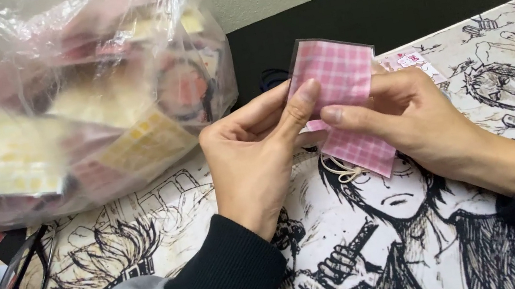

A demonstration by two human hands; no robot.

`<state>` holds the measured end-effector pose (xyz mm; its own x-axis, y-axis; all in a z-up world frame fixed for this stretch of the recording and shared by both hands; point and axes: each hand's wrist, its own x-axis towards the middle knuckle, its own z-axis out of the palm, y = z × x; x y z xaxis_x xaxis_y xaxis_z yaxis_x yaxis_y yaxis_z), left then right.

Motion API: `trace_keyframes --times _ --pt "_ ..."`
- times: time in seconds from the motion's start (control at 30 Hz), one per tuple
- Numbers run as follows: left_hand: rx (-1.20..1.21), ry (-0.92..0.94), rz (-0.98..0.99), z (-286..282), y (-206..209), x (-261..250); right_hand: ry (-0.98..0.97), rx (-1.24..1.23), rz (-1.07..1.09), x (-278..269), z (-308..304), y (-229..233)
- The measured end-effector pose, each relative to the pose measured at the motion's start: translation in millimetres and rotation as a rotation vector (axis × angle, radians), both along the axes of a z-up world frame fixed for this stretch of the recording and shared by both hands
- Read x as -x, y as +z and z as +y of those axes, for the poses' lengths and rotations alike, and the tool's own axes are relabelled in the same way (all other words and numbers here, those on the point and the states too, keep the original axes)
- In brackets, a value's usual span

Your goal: Packing elastic hair ties into small decorative pink checkered packets.

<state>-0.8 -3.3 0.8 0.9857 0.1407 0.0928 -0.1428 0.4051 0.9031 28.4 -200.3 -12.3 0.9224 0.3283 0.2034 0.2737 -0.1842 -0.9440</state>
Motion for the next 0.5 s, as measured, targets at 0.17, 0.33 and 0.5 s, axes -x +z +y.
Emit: trace_keyframes --times 0.17,0.33,0.5 --pt "-0.021 -0.024 -0.021 2 0 0 0.046 0.031 -0.013 0 -1 2" --pt "0.075 -0.018 0.048 3 4 -1 -0.042 0.002 -0.046 3 2 4" --pt "0.106 -0.003 0.169 7 15 2 -0.214 -0.224 0.016 8 7 14"
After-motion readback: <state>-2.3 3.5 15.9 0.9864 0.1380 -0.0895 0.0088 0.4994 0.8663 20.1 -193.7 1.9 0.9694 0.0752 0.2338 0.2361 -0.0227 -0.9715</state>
